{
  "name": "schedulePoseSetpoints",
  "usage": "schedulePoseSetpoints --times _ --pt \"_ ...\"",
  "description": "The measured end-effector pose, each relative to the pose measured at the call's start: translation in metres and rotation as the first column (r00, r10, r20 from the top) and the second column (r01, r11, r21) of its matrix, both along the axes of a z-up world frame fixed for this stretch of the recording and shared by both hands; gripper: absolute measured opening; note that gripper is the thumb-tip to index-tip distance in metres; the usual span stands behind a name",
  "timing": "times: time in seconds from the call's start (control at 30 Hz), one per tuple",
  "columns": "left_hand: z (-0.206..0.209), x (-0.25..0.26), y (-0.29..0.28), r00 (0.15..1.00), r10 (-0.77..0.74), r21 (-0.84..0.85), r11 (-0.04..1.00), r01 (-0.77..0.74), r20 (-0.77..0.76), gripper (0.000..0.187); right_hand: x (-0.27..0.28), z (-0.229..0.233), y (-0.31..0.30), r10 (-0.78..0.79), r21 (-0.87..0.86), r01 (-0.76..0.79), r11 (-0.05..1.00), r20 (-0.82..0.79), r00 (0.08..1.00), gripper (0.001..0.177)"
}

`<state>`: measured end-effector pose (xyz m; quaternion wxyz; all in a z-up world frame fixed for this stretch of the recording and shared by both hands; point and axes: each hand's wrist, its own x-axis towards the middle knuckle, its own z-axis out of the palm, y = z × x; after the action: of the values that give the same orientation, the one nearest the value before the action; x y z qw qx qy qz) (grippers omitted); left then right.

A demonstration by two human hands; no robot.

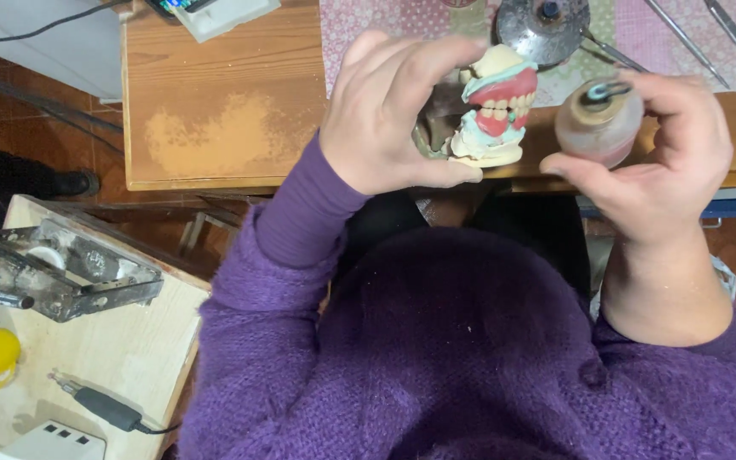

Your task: Shaping and adjusting a dental prosthesis on an articulator using tools and wax.

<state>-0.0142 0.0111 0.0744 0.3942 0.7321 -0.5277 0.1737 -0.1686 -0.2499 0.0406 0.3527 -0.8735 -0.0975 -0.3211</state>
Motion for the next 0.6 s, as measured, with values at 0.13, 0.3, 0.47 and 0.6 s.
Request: schedulePoseSetpoints --times 0.13,0.3,0.47,0.6 --pt "0.024 -0.002 0.001 1.000 0.008 0.133 0.991 -0.009 0.005 0.110 0.006 0.009 0.005 0.014 -0.172 -0.006 0.985 0.043 0.999 0.075" --pt "0.030 -0.007 -0.003 1.000 0.005 0.196 0.980 -0.005 0.002 0.116 0.003 0.006 -0.001 -0.022 -0.240 0.038 0.970 0.069 0.997 0.066" --pt "0.025 -0.007 -0.005 0.999 -0.017 0.186 0.982 0.025 -0.042 0.117 -0.017 -0.004 -0.024 -0.104 -0.109 0.106 0.988 0.025 0.994 0.067" --pt "0.014 -0.008 -0.008 0.993 -0.065 0.153 0.985 0.080 -0.096 0.120 -0.032 0.000 -0.066 -0.116 0.021 0.116 0.993 0.047 0.992 0.068"
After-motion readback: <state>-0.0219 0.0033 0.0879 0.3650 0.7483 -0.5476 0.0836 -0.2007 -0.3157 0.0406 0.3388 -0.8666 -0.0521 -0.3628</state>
